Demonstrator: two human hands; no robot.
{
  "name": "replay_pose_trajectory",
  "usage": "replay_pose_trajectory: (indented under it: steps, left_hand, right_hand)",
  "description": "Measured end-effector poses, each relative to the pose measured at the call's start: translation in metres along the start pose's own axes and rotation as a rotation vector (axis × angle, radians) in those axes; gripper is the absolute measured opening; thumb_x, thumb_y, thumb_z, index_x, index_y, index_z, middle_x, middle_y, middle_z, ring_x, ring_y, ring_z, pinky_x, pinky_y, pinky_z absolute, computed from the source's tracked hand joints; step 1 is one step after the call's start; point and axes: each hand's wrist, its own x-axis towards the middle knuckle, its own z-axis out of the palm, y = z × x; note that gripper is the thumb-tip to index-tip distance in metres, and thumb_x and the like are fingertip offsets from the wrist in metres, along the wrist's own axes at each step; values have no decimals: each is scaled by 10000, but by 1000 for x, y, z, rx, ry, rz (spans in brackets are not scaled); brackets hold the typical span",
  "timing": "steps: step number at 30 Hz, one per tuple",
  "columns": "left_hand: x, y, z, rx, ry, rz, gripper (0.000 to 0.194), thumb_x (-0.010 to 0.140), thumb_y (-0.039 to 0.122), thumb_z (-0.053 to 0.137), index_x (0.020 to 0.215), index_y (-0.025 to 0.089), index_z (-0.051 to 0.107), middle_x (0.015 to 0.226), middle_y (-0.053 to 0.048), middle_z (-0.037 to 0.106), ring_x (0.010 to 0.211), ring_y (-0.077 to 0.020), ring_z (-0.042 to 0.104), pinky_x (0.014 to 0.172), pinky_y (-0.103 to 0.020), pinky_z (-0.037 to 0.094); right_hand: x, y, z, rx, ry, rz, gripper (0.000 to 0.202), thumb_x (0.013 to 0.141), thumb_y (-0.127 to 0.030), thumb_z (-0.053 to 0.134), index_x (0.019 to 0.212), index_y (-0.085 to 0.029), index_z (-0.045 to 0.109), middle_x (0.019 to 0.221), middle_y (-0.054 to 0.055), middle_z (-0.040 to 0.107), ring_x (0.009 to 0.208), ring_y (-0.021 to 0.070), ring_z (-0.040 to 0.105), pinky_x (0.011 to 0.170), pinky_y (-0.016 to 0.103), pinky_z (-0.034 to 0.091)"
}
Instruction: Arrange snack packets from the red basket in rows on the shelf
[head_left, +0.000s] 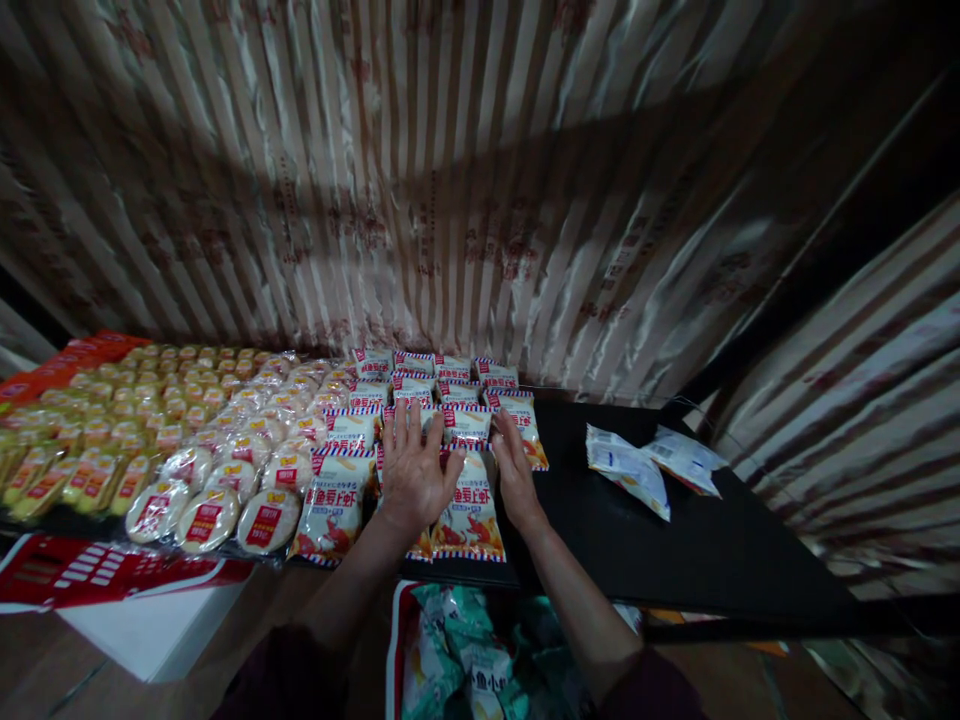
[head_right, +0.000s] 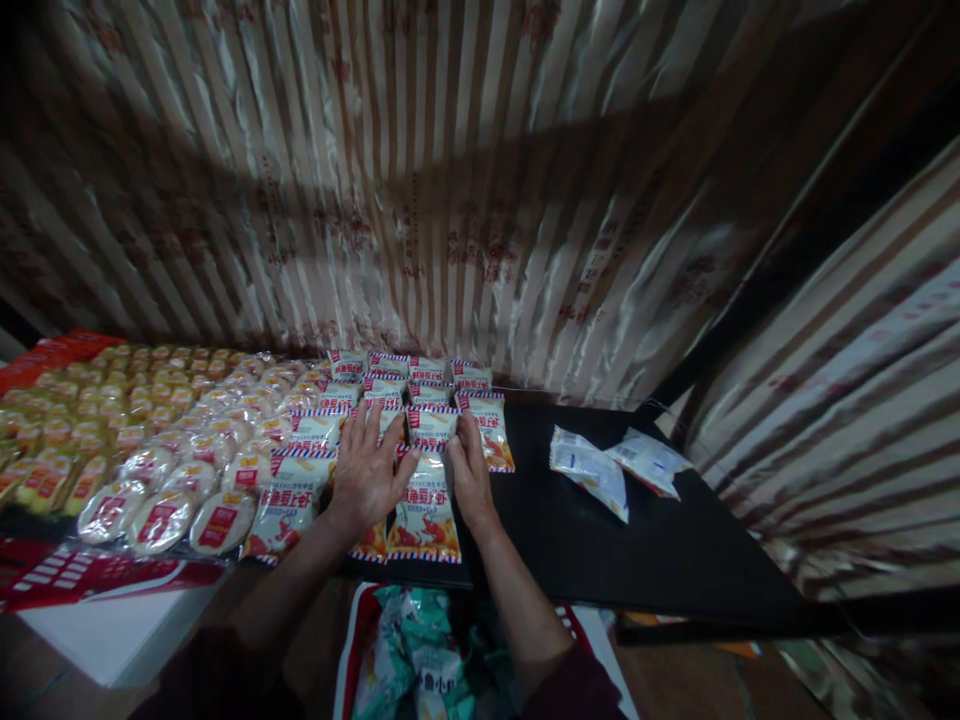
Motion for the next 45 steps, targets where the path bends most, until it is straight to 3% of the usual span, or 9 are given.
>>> replay_pose_trajectory:
  steps: [14,25,31,45]
  left_hand:
    - [-5,1,12,-7,-72,28,534,861,485,512,1312,200,528,1446,-155,436,1398,-344,292,1114,-546,284]
    - [-4,-7,16,17,-83,7,549,851,504,517,1303,195,539,1428,-155,460,1379,-338,333,1121,-531,279]
    - [-4,-7,19,13,-119,12,577,859,539,490,1334,211,512,1429,-147,461,1379,-339,334,1116,-526,286]
    - [-2,-10,19,-5,-149,-8,588,856,546,484,1327,196,514,1398,-139,497,1365,-343,351,1114,-522,285]
  right_hand:
    - [1,4,11,-62,-13,23,766,865,-618,436,1494,-250,198,1578,51,206,1446,216,210,1191,449,165]
    - [5,8,12,-92,-71,4,739,897,-560,442,1506,-262,150,1557,58,270,1429,205,262,1180,438,196]
    - [5,9,16,-118,-57,5,723,900,-558,438,1502,-262,169,1585,46,176,1450,211,195,1187,463,155]
    - [4,10,21,-164,-41,23,702,897,-583,416,1486,-244,241,1576,42,215,1449,205,197,1191,429,152]
